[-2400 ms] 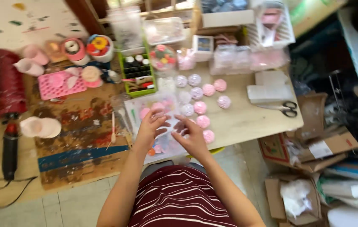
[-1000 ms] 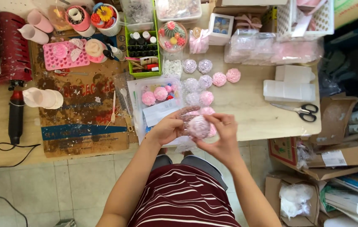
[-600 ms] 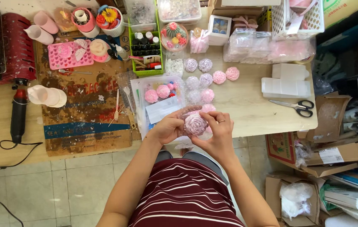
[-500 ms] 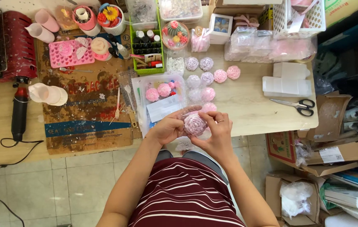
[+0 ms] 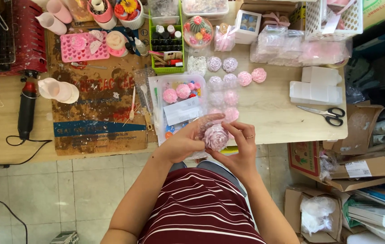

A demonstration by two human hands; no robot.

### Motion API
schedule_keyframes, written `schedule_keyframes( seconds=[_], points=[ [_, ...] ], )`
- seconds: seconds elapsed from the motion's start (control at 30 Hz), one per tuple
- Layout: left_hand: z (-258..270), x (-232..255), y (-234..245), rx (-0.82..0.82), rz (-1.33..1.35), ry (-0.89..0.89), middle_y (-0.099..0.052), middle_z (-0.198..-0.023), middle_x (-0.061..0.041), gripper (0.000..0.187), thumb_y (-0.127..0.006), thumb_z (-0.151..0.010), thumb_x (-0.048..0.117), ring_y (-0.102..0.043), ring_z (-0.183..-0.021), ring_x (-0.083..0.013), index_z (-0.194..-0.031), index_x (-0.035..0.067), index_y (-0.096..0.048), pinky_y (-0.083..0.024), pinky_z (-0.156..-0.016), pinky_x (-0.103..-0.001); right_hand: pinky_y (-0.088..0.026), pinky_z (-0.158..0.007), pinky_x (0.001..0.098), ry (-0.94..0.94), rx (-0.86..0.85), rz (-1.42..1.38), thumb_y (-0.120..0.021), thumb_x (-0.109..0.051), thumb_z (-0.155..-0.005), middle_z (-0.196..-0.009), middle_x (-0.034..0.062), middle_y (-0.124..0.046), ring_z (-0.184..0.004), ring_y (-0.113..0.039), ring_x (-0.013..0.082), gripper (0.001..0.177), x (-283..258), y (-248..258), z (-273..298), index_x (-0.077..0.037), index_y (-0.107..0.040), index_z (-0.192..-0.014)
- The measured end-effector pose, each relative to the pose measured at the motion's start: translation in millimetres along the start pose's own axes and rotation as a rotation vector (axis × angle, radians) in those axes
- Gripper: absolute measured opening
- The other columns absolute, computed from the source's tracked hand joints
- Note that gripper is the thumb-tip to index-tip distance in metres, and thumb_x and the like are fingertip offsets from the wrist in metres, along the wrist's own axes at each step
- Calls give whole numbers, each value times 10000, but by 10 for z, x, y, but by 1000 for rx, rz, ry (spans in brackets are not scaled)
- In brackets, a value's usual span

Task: Packaging decorative flower-shaped candles into individual plastic bags and prepared boxes.

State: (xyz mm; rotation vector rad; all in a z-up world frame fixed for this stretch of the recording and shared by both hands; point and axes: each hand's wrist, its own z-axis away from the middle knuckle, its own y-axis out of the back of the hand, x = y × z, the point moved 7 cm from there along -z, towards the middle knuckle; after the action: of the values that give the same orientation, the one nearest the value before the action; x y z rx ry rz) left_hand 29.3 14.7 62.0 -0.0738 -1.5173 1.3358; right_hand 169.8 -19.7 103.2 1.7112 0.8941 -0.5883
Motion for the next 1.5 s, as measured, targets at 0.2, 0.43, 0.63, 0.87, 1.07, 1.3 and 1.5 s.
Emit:
schedule_keyframes(
  seconds=[0.2, 0.43, 0.63, 0.87, 1.07, 1.3, 1.5],
  points=[
    [98, 49, -17, -11, -89, -33, -508, -1489, -99, 878, -507, -717, -120, -503, -1378, -180, -1578, -4, -376, -413, -1160, -322, -523, -988, 386, 14, 22, -10, -976, -187, -634, -1247, 83, -568, -1178, -559, 266, 754, -60, -45, 44, -107, -639, -1304],
    [221, -210, 364, 71, -130, -16, -558, -1405, -88, 795, -693, -807, -67, -561, -1279, -176, -1550, 14, -421, -465, -1103, -345, -530, -1001, 385, -29, -44, -42, -924, -144, -638, -1255, 103, -563, -1185, -580, 272, 728, 99, -313, 136, -94, -643, -1307],
    [607, -742, 1122, 391, -15, 203, -623, -1297, -119, 790, -750, -793, -14, -651, -1142, -229, -1511, 99, -441, -567, -970, -402, -515, -1013, 365, -208, -412, -409, -924, -228, -741, -1267, 135, -648, -1195, -630, 239, 772, 865, -1150, 594, -58, -610, -1425],
    [1082, -776, 1520, 494, 164, 88, -630, -1353, -140, 669, -697, -869, 2, -652, -1193, -274, -1489, 71, -456, -566, -976, -470, -550, -639, 370, -798, -555, -73, -792, -197, -775, -736, 85, -688, -657, -669, 211, 1057, 3077, -1746, 1220, -55, -153, -1605],
    [1018, -467, 1250, 516, 211, 34, -606, -1398, -142, 637, -694, -864, 28, -651, -1193, -285, -1444, 118, -447, -574, -960, -503, -548, -677, 383, -639, -377, 37, -672, -97, -797, -770, 147, -674, -688, -674, 280, 1057, 3318, -1656, 459, -251, -109, -1678],
    [977, -373, 1151, 539, 208, 3, -590, -1441, -141, 612, -701, -871, 46, -635, -1230, -308, -1430, 99, -458, -576, -964, -507, -541, -782, 494, -513, -569, 247, -666, -138, -781, -935, 243, -721, -859, -696, 413, 1016, 3597, -2012, 356, -318, -179, -1654],
    [943, -258, 986, 558, 192, -41, -617, -1363, -199, 605, -710, -868, 78, -647, -1226, -351, -1392, 95, -409, -582, -959, -524, -550, -701, 452, -617, -535, 198, -668, -147, -777, -788, 196, -706, -730, -688, 343, 1036, 3453, -1874, 277, -236, -122, -1653]
  ],
)
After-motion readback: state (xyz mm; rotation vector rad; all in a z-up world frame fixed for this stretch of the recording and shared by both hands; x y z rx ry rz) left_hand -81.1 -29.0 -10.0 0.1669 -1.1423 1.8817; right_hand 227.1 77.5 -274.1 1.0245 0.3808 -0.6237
